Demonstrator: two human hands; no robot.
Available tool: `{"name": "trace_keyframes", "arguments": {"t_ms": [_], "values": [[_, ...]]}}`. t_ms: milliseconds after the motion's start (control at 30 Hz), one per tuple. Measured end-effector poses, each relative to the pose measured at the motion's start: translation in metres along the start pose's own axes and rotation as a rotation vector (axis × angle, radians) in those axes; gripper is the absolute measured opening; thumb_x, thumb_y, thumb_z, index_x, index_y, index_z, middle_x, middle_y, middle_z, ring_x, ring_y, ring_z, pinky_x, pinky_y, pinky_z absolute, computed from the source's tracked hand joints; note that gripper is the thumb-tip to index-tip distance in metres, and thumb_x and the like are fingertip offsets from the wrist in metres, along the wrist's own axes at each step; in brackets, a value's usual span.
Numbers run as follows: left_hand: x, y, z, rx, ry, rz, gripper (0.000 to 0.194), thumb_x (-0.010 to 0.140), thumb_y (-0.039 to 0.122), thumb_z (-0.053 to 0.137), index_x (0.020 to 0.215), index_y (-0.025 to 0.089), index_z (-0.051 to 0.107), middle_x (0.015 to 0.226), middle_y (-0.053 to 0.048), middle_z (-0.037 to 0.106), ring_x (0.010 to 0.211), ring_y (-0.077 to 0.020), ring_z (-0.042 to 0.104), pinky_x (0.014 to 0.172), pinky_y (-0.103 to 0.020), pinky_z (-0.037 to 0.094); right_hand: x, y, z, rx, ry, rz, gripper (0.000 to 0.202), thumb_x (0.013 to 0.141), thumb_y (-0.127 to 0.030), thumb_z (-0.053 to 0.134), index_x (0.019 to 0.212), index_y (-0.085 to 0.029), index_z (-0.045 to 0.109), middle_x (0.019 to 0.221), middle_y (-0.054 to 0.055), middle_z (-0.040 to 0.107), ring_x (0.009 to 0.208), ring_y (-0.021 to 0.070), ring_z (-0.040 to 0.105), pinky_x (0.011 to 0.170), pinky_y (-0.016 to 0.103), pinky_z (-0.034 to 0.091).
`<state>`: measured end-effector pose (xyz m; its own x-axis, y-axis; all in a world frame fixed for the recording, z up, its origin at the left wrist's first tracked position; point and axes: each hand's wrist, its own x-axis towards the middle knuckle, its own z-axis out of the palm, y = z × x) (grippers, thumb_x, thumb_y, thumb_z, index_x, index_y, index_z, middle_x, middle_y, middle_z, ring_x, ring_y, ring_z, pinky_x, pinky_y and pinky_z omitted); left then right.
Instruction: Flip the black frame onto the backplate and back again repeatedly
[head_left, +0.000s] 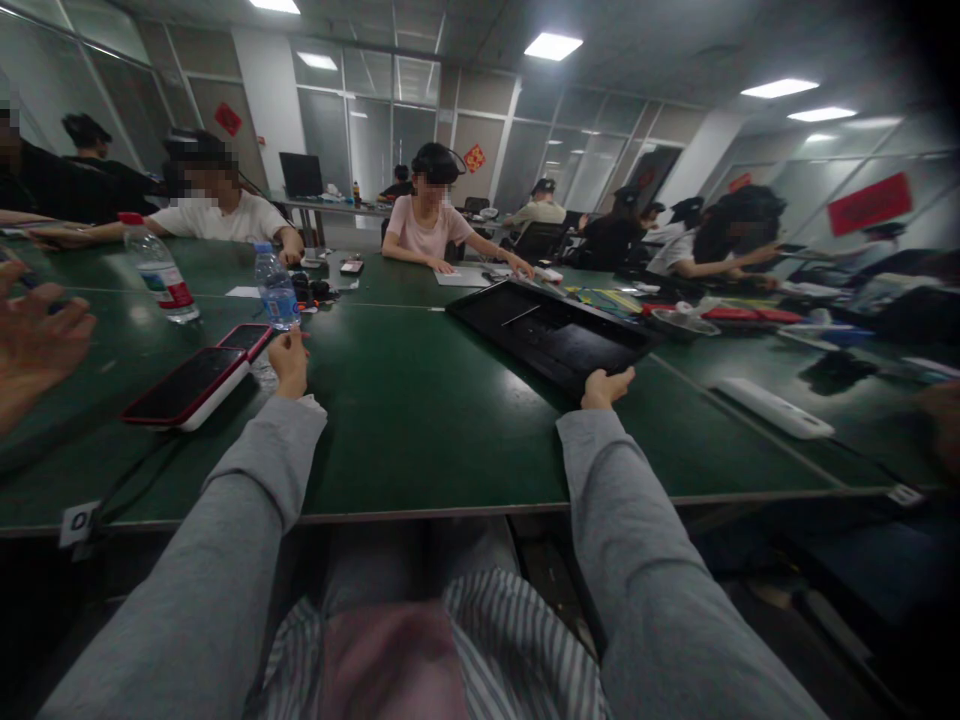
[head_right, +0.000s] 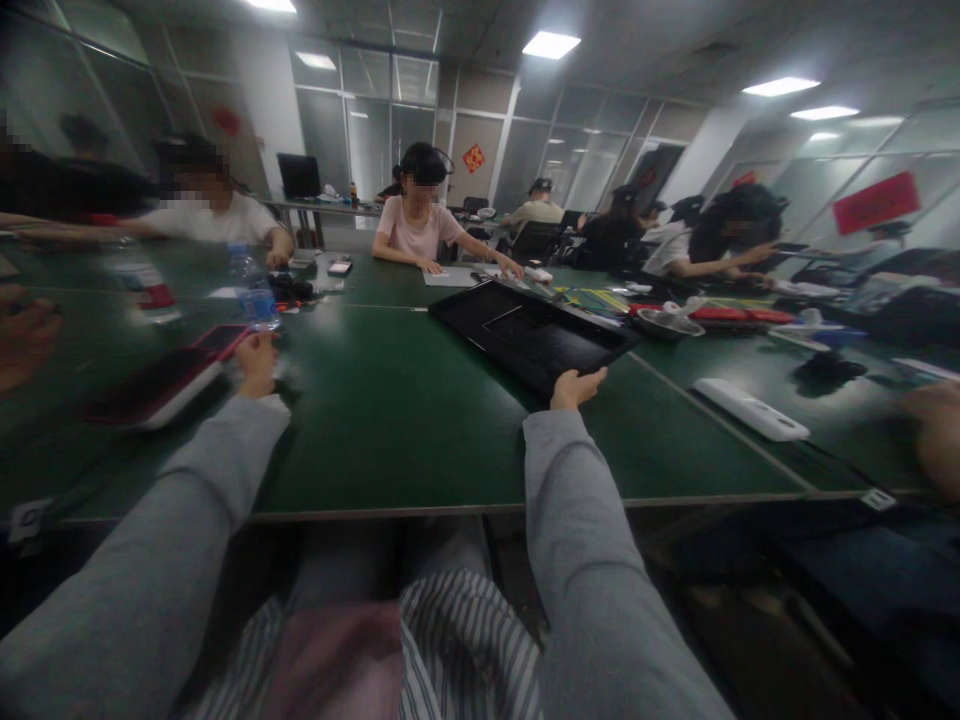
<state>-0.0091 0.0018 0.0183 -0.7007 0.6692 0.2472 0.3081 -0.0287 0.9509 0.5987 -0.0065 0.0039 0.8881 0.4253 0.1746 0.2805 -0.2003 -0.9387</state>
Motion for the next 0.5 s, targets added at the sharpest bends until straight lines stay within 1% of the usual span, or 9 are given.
{"name": "trace_keyframes", "arguments": {"t_ms": [100, 167, 233, 300, 367, 400, 433, 467, 500], "values": [[0.001, -0.005, 0.001, 0.029, -0.003, 0.001, 0.061, 0.111, 0.057, 0.035, 0.088, 0.016, 0.073, 0.063, -0.003, 0.054, 0.063, -0.0194, 0.056, 0.064, -0.030, 0.047, 0.000, 0.003, -0.005, -0.084, 0.050, 0.025, 0.085, 0.098, -0.035, 0.046, 0.173, -0.009, 0.015, 0.157, 0.039, 0.049, 0.148, 0.0477, 0.056, 0.124, 0.070, 0.038], [0.001, -0.006, 0.001, 0.068, 0.002, 0.021, 0.063, 0.112, 0.055, 0.031, 0.088, 0.016, 0.074, 0.066, -0.006, 0.059, 0.069, -0.0214, 0.062, 0.071, -0.032, 0.051, 0.003, 0.005, -0.008, -0.105, 0.117, 0.028, 0.082, 0.101, -0.036, 0.040, 0.174, -0.012, 0.012, 0.152, 0.039, 0.054, 0.144, 0.0494, 0.059, 0.120, 0.073, 0.041], [0.000, -0.003, 0.000, 0.096, 0.019, 0.062, 0.058, 0.113, 0.047, 0.030, 0.099, 0.014, 0.076, 0.073, -0.007, 0.066, 0.074, -0.0219, 0.067, 0.077, -0.032, 0.053, 0.006, 0.007, -0.008, -0.071, 0.217, 0.079, 0.078, 0.100, -0.029, 0.034, 0.174, -0.014, 0.014, 0.145, 0.036, 0.061, 0.140, 0.0468, 0.063, 0.117, 0.068, 0.047], [-0.003, 0.001, -0.002, 0.089, 0.046, 0.099, 0.048, 0.112, 0.034, 0.031, 0.121, 0.013, 0.072, 0.086, -0.008, 0.074, 0.073, -0.0203, 0.068, 0.079, -0.032, 0.054, 0.010, 0.009, -0.009, 0.002, 0.303, 0.137, 0.079, 0.096, -0.018, 0.030, 0.173, -0.012, 0.017, 0.141, 0.034, 0.065, 0.137, 0.0437, 0.067, 0.115, 0.062, 0.050], [-0.006, 0.005, -0.005, 0.078, 0.069, 0.124, 0.043, 0.107, 0.021, 0.033, 0.134, 0.015, 0.066, 0.104, -0.008, 0.079, 0.074, -0.0179, 0.070, 0.081, -0.031, 0.055, 0.014, 0.013, -0.011, 0.063, 0.368, 0.164, 0.082, 0.091, -0.009, 0.025, 0.173, -0.007, 0.018, 0.144, 0.037, 0.062, 0.137, 0.0423, 0.066, 0.116, 0.057, 0.049], [-0.007, 0.007, -0.006, 0.082, 0.071, 0.134, 0.044, 0.104, 0.015, 0.034, 0.133, 0.015, 0.066, 0.112, -0.009, 0.079, 0.076, -0.0172, 0.072, 0.083, -0.030, 0.055, 0.016, 0.016, -0.013, 0.068, 0.409, 0.176, 0.083, 0.089, -0.006, 0.023, 0.172, -0.003, 0.018, 0.147, 0.040, 0.057, 0.140, 0.0429, 0.064, 0.117, 0.058, 0.046], [-0.009, 0.008, -0.007, 0.093, 0.063, 0.140, 0.044, 0.100, 0.011, 0.035, 0.127, 0.016, 0.069, 0.116, -0.009, 0.079, 0.080, -0.0169, 0.073, 0.085, -0.030, 0.055, 0.018, 0.019, -0.016, 0.047, 0.437, 0.157, 0.084, 0.087, -0.004, 0.020, 0.171, 0.000, 0.019, 0.149, 0.043, 0.052, 0.141, 0.0439, 0.062, 0.118, 0.060, 0.044], [-0.010, 0.010, -0.008, 0.110, 0.050, 0.144, 0.043, 0.097, 0.008, 0.035, 0.118, 0.016, 0.071, 0.115, -0.008, 0.079, 0.082, -0.0172, 0.073, 0.086, -0.030, 0.055, 0.020, 0.021, -0.020, -0.010, 0.412, 0.046, 0.085, 0.086, -0.004, 0.017, 0.170, 0.003, 0.017, 0.149, 0.047, 0.047, 0.142, 0.0459, 0.060, 0.117, 0.063, 0.043], [-0.012, 0.011, -0.009, 0.130, 0.033, 0.146, 0.041, 0.093, 0.007, 0.037, 0.109, 0.017, 0.073, 0.110, -0.008, 0.079, 0.084, -0.0180, 0.073, 0.087, -0.031, 0.055, 0.021, 0.023, -0.024, -0.084, 0.375, -0.075, 0.085, 0.086, -0.004, 0.016, 0.170, 0.004, 0.017, 0.149, 0.048, 0.043, 0.143, 0.0478, 0.058, 0.115, 0.067, 0.042]]}}
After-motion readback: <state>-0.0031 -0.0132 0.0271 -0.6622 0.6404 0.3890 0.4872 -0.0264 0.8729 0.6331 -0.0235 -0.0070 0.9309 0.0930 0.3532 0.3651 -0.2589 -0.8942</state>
